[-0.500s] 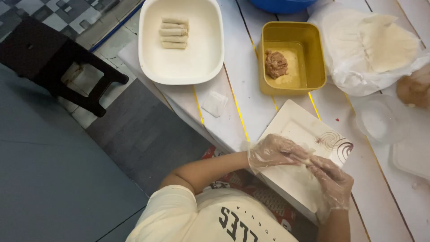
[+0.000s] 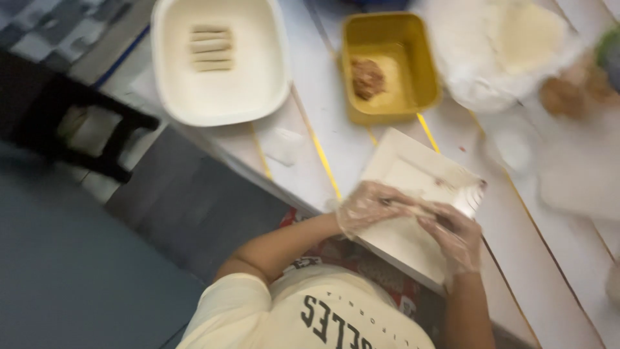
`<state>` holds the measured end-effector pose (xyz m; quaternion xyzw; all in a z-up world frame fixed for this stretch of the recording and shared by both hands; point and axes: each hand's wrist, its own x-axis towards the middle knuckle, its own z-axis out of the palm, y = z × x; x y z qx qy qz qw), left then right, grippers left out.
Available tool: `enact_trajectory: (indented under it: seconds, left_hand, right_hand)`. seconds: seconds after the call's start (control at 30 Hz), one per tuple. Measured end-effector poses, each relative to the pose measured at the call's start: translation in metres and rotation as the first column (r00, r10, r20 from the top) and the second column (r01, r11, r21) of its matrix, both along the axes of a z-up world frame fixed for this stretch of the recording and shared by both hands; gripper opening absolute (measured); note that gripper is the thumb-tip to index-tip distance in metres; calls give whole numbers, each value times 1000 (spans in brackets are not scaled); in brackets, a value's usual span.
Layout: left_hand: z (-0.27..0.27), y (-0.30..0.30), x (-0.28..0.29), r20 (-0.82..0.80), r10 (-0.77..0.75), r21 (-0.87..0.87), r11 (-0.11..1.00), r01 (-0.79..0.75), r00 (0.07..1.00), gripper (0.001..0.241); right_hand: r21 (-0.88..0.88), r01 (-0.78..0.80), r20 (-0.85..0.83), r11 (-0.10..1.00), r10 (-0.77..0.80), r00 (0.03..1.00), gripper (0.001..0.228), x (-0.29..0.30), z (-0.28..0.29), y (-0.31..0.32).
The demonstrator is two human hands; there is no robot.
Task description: Preparing spring rolls by placing meat filling on wrappers and rolling them.
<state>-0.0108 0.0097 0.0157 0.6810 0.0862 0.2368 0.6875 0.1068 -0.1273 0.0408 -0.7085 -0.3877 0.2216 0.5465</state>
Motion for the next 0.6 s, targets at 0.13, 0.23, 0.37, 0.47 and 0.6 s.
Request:
enact_trajectory:
  seconds: [0.13,0.23,0.37,0.47,0.6]
  left_hand:
    - [-4,0,5,-2,-41,59,997,41,999,17]
    - [-5,-2,10,-10,-5,-2,1000,5,1000,18]
    - [2,-1,7,-81,19,15,1000,-18,997,15]
    - [6,0,5,-60,17,22,1000,-16,998,18]
    - [15,-5,-1,0,29,-64,998,-29,1000,16]
  right_hand:
    - [61,-69,-14,996,70,997,23,11,-7,0]
    - [-80,21,-12,997,-22,1000,26,10,-7,-2]
    - [89,-84,-23,992,86,996,21,12,-7,-1]
    - [207,-184,60,961,175,983,14,17,-3,0]
    - [142,-228,100,963,215,971,12,16,10,4]
